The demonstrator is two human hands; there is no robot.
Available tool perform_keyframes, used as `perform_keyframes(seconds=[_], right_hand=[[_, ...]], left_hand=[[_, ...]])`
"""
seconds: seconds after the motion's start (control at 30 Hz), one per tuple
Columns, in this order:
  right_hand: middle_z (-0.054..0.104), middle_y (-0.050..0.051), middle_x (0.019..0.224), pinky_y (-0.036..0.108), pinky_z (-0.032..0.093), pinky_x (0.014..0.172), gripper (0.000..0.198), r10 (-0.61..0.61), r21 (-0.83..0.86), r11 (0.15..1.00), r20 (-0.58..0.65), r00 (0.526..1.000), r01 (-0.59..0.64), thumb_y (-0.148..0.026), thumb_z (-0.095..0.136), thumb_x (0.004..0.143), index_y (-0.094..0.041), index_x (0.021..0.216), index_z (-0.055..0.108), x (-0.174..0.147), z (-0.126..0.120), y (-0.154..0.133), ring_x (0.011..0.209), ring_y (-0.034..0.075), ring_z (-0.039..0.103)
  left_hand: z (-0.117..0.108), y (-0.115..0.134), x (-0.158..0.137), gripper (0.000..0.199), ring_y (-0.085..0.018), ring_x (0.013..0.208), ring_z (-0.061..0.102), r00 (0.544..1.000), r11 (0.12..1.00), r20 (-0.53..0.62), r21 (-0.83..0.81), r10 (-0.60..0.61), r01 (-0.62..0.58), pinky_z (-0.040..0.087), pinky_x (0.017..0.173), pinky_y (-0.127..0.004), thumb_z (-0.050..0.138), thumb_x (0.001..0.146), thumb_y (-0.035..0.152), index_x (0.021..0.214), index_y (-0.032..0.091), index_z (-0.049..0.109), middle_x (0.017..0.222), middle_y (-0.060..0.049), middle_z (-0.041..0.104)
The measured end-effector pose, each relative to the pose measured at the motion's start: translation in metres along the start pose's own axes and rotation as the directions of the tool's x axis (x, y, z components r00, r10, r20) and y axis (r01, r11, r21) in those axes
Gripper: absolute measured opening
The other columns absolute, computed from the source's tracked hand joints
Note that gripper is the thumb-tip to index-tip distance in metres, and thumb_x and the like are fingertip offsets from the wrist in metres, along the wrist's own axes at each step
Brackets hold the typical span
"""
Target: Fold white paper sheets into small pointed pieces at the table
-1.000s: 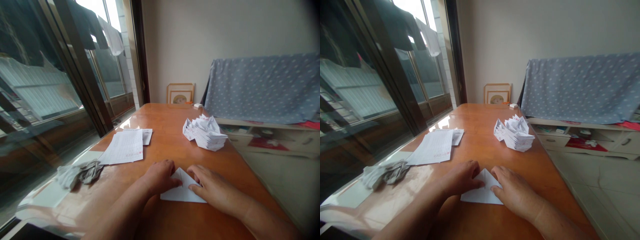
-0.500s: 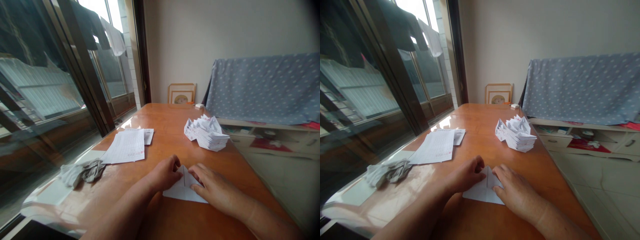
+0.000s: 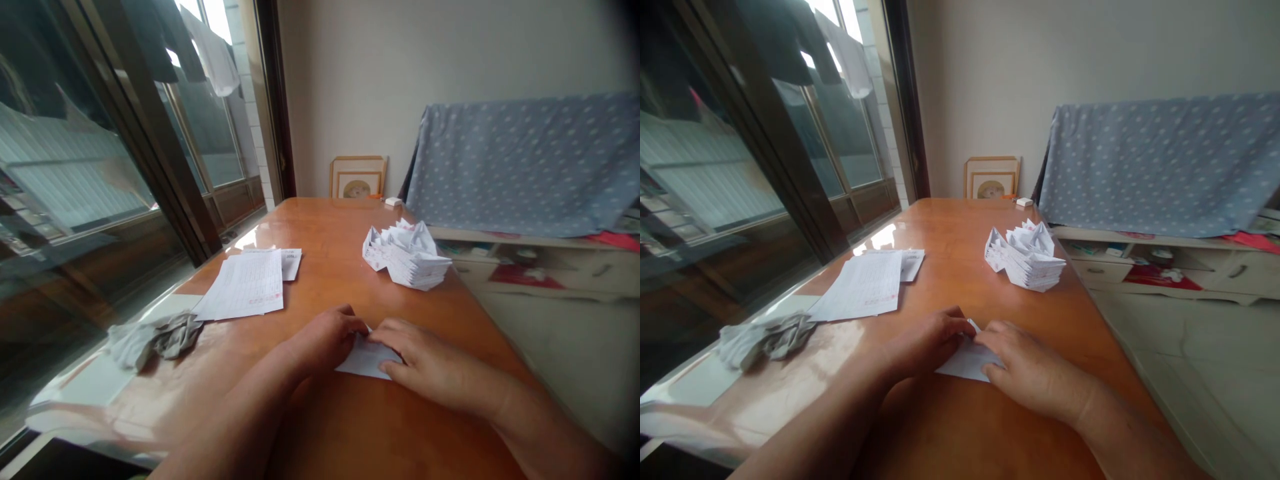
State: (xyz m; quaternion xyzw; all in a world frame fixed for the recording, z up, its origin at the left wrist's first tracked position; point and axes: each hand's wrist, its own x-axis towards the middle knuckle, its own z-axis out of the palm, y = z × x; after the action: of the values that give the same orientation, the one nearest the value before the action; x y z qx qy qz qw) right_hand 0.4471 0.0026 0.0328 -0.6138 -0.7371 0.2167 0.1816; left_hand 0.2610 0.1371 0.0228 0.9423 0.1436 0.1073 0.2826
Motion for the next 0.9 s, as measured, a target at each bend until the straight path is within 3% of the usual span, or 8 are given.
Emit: perform_keyframes(seconds=[0.17, 0.4, 0.53, 0.7, 0.9], right_hand=[[0.062, 0.006, 0.118, 0.034, 0.044, 0.096, 0.047, 0.009, -0.019, 1.000, 0.047, 0.999, -0.008, -0.025, 0.066, 0.081, -0.027, 0.128, 0.063, -0.006, -0.014, -0.001, 0.107, 0.024, 0.058], [0.061, 0.006, 0.116, 0.035, 0.044, 0.093, 0.043, 0.074, -0.126, 0.990, 0.099, 0.992, -0.061, -0.019, 0.064, 0.077, -0.026, 0.120, 0.065, -0.014, -0.027, -0.002, 0.104, 0.024, 0.058], [0.060, 0.007, 0.120, 0.038, 0.042, 0.096, 0.046, 0.103, -0.180, 0.980, 0.116, 0.988, -0.081, -0.026, 0.068, 0.078, -0.026, 0.123, 0.063, -0.018, -0.030, 0.002, 0.107, 0.026, 0.057], [0.061, 0.007, 0.119, 0.038, 0.043, 0.094, 0.036, 0.105, -0.206, 0.975, 0.097, 0.990, -0.083, -0.028, 0.067, 0.080, -0.026, 0.116, 0.064, -0.018, -0.028, -0.001, 0.104, 0.026, 0.058], [0.066, 0.007, 0.103, 0.034, 0.043, 0.086, 0.024, 0.124, -0.223, 0.969, 0.062, 0.990, -0.107, -0.024, 0.063, 0.083, -0.023, 0.107, 0.066, -0.017, -0.028, -0.007, 0.096, 0.025, 0.059]], left_hand=[[-0.004, 0.000, -0.001, 0.040, -0.018, 0.091, 0.063, 0.998, 1.000, 0.063, -0.004, 0.023, -0.023, 0.050, 0.086, -0.028, 0.049, 0.085, 0.005, 0.111, 0.022, 0.074, 0.104, -0.007, 0.063], [-0.007, -0.002, -0.001, 0.046, -0.019, 0.099, 0.062, 0.993, 0.999, 0.105, -0.003, 0.046, -0.046, 0.049, 0.095, -0.031, 0.048, 0.084, 0.003, 0.117, 0.024, 0.073, 0.110, -0.008, 0.061], [-0.010, -0.001, -0.002, 0.045, -0.020, 0.101, 0.061, 0.992, 0.999, 0.123, -0.018, 0.029, -0.027, 0.048, 0.100, -0.034, 0.049, 0.086, 0.005, 0.118, 0.026, 0.072, 0.113, -0.007, 0.060], [-0.013, 0.002, -0.004, 0.037, -0.021, 0.101, 0.060, 0.990, 0.999, 0.142, -0.036, 0.020, -0.015, 0.048, 0.099, -0.036, 0.051, 0.090, 0.013, 0.118, 0.026, 0.071, 0.114, -0.008, 0.059], [-0.015, 0.002, -0.006, 0.037, -0.023, 0.103, 0.060, 0.986, 0.999, 0.165, -0.053, 0.010, -0.001, 0.049, 0.099, -0.038, 0.061, 0.087, 0.021, 0.123, 0.027, 0.069, 0.119, -0.008, 0.058]])
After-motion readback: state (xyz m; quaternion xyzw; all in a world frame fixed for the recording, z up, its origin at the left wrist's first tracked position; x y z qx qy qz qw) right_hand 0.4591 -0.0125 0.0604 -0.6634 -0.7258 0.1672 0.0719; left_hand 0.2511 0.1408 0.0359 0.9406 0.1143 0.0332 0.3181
